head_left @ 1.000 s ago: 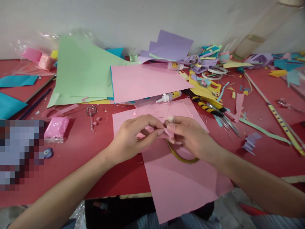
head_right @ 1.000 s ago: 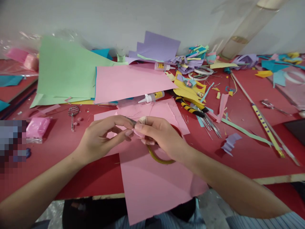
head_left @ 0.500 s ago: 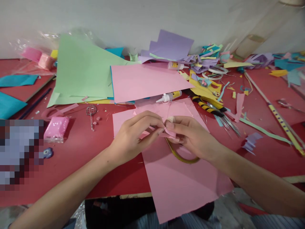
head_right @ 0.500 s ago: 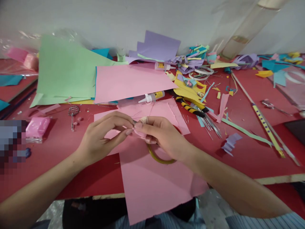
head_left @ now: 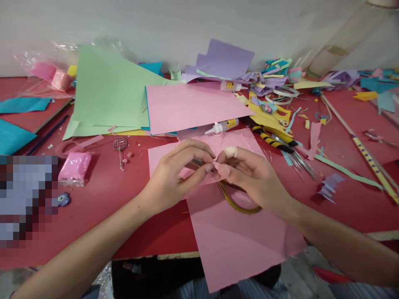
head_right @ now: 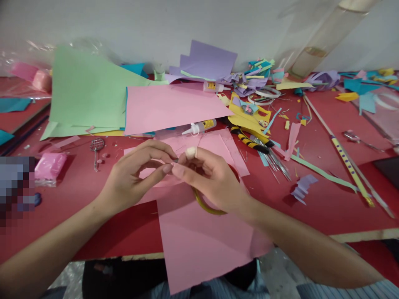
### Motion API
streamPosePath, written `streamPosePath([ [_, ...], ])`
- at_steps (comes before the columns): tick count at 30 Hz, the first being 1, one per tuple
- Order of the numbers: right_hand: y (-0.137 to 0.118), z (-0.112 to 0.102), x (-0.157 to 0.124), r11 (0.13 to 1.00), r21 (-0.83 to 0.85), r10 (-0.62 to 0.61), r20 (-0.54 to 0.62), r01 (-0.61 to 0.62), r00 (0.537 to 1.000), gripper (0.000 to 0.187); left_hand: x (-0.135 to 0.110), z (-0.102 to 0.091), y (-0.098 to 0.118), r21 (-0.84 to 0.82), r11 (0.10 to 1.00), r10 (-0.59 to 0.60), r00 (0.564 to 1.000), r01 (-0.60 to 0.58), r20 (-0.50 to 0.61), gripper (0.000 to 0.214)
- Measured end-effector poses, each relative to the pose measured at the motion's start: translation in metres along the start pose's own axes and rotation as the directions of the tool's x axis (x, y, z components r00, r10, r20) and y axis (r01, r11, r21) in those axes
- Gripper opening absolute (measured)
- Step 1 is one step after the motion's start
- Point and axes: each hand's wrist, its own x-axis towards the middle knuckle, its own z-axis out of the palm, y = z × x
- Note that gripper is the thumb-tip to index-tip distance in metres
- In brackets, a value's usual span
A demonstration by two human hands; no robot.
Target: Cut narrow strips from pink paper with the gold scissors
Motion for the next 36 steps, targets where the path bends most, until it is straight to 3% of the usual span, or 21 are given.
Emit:
streamPosePath([
  [5,0.005,0.004,-0.007,0.906,-0.370,-0.256,-0.092,0.206,0.962,0.014,0.000,0.000,0.001,-0.038,0.999,-0.031,1.000,0.031,-0.004,0.004],
  [9,0.012,0.002,-0.008,0.728,-0.619,-0.440,-0.092,0.295,0.893,0.014,0.000,0.000,0.001,-0.075,0.996,-0.049,0.999,0.050,0.015,0.005],
  [14,0.014,-0.002,-0.007,0.532,-0.774,-0.563,-0.020,0.343,0.826,0.015,-0.002,0.002,-0.001,-0.092,0.992,-0.091,0.996,0.092,0.017,0.007],
  [25,0.017,-0.004,-0.001,0.328,-0.850,-0.667,0.100,0.412,0.739,0.010,-0.004,0.012,0.001,-0.107,0.975,-0.202,0.976,0.192,-0.084,0.007],
  [36,0.019,-0.002,0.000,0.302,-0.876,-0.623,0.118,0.377,0.774,0.013,-0.004,0.015,-0.003,0.120,0.990,-0.058,0.987,0.077,-0.152,0.006],
])
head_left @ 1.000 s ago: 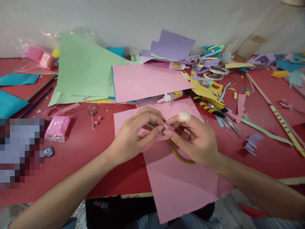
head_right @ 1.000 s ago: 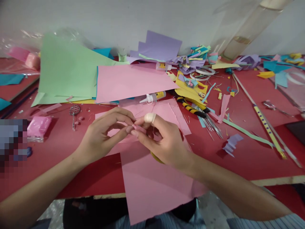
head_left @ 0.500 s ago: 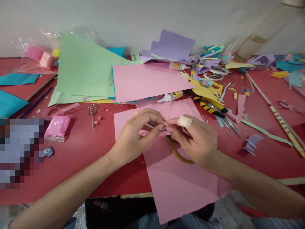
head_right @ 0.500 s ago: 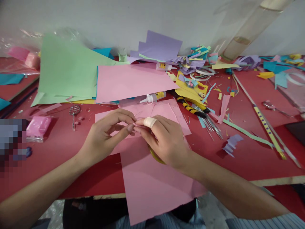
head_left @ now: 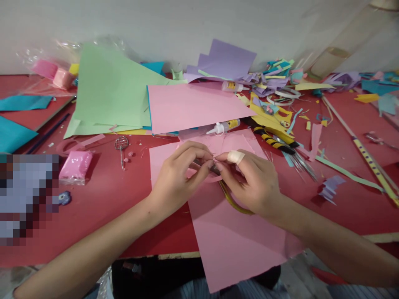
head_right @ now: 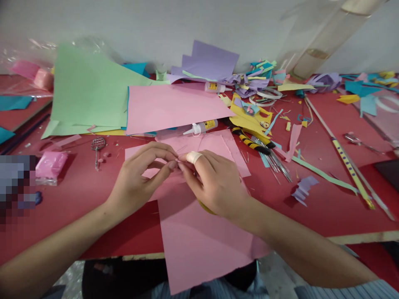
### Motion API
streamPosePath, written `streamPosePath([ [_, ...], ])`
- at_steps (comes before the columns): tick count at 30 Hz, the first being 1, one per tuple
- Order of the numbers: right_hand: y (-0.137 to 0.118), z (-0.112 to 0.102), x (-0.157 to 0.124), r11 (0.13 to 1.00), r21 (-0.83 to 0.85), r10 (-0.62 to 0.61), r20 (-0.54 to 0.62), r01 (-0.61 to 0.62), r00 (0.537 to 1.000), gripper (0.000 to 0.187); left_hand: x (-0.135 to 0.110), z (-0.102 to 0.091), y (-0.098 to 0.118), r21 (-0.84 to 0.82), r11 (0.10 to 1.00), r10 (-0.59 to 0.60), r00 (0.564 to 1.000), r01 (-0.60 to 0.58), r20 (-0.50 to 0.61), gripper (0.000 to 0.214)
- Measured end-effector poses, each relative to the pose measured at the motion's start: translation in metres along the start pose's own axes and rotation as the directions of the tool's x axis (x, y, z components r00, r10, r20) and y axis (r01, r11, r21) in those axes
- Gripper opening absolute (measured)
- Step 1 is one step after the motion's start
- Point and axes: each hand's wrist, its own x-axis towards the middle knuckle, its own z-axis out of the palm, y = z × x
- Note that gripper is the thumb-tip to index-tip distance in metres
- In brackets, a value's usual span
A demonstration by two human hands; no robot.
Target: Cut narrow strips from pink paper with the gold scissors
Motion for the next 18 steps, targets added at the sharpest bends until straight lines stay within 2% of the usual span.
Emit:
streamPosePath([
  [6,-0.0003,0.0026,-0.0012,1.000,-0.013,0.028,0.030,-0.028,0.999,0.010,-0.0031,0.0031,-0.0031,0.183,0.978,0.106,0.994,-0.097,-0.041,0.006],
  [18,-0.0004,0.0039,-0.0002,0.999,-0.029,0.033,0.056,-0.032,0.998,0.007,-0.0068,0.0049,-0.0021,0.353,0.933,0.100,0.994,-0.077,-0.047,0.005],
])
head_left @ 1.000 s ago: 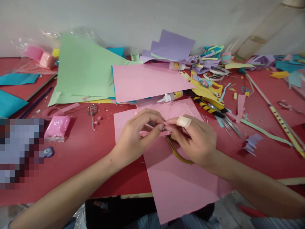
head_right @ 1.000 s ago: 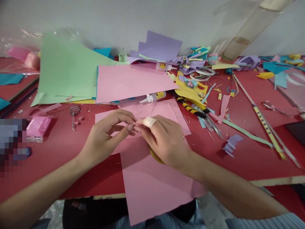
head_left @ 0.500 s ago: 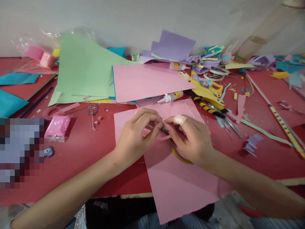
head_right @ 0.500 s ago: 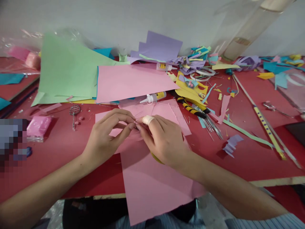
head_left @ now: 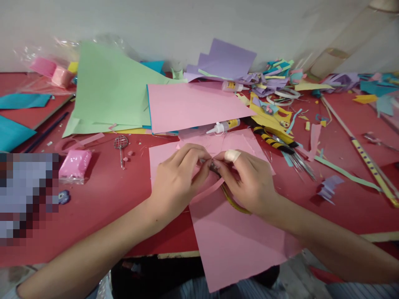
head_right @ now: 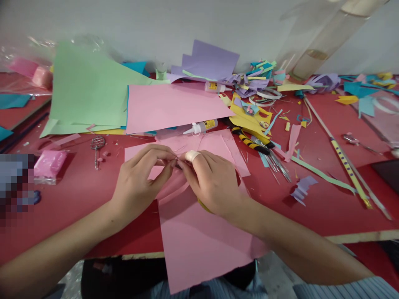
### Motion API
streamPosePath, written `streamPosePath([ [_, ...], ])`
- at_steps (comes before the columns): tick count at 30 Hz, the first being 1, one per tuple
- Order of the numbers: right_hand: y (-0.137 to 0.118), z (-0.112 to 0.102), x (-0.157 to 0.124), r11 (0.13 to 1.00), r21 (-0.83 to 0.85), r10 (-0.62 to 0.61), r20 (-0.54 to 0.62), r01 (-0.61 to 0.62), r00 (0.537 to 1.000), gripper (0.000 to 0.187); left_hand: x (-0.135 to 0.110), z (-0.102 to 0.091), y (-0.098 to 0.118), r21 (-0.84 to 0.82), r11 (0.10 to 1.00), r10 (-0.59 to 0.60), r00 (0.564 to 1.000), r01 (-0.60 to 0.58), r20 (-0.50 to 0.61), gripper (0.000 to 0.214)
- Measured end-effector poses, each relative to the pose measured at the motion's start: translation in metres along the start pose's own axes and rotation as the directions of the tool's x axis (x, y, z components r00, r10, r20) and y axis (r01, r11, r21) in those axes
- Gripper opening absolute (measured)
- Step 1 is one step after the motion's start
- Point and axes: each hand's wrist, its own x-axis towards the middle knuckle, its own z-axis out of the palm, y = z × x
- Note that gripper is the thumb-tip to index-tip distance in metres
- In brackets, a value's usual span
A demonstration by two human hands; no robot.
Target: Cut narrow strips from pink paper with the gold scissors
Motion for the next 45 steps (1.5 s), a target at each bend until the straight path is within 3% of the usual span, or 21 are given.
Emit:
streamPosePath([
  [25,-0.0011,0.0011,0.0030,0.995,0.079,0.055,0.033,-0.058,0.998,0.012,0.0017,-0.0029,0.0005,-0.031,0.997,-0.065,0.997,0.066,0.051,0.006],
  [31,-0.0010,-0.0002,0.0053,0.990,0.132,0.054,0.019,-0.056,0.998,0.011,0.0026,-0.0038,0.0003,-0.130,0.987,-0.087,0.996,0.091,0.036,0.007],
  [35,-0.0009,-0.0016,0.0040,0.956,0.248,0.146,0.073,-0.160,0.987,0.009,0.0036,-0.0044,0.0017,-0.174,0.978,-0.108,0.993,0.114,0.045,0.009],
  [39,-0.0008,-0.0008,0.0036,0.897,0.350,0.242,0.128,-0.272,0.962,0.009,0.0040,-0.0042,0.0008,-0.107,0.991,-0.074,0.996,0.078,0.043,0.008],
  [45,-0.0015,-0.0007,0.0050,0.872,0.378,0.274,0.152,-0.312,0.950,0.009,0.0040,-0.0050,-0.0029,-0.007,1.000,0.014,0.999,-0.014,0.048,0.007],
])
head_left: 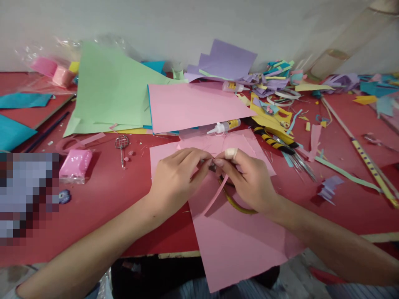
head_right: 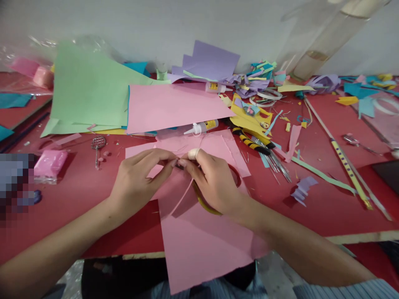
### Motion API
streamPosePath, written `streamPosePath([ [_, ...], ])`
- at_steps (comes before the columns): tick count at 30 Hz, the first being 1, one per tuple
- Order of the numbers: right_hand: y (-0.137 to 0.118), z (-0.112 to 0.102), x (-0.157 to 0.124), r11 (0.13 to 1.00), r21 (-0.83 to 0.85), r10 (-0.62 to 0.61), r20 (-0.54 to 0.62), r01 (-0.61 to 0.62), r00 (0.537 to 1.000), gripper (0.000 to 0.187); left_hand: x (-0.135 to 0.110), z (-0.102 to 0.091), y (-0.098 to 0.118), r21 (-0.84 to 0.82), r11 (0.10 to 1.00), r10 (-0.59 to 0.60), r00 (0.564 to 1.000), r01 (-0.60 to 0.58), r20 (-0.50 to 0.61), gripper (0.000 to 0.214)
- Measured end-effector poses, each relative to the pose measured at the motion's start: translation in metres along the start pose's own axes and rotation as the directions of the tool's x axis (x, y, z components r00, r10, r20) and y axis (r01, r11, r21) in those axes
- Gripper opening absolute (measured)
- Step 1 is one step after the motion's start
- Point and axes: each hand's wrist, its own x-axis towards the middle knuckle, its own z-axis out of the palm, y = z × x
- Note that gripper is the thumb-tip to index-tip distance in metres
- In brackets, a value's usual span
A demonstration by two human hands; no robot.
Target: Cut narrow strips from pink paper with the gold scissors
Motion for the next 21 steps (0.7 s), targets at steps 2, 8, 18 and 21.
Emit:
streamPosePath([
  [2,0.0003,-0.0004,-0.0003,1.000,-0.009,0.003,0.004,-0.003,1.000,0.011,0.0006,-0.0012,-0.0001,-0.028,0.999,-0.042,0.999,0.042,0.022,0.006],
  [8,0.0014,-0.0013,-0.0014,0.992,-0.104,-0.068,-0.003,0.068,0.998,0.008,0.0049,-0.0053,0.0015,-0.212,0.952,-0.200,0.974,0.219,0.108,0.006],
  [18,0.0010,-0.0018,-0.0025,0.997,-0.075,-0.009,0.030,0.011,1.000,0.009,0.0013,-0.0032,-0.0025,-0.065,0.991,-0.111,0.990,0.117,0.084,0.007],
  [21,0.0013,-0.0014,-0.0027,0.999,-0.047,-0.009,0.034,0.011,0.999,0.009,0.0009,-0.0033,-0.0028,-0.047,0.995,-0.086,0.994,0.089,0.068,0.007],
])
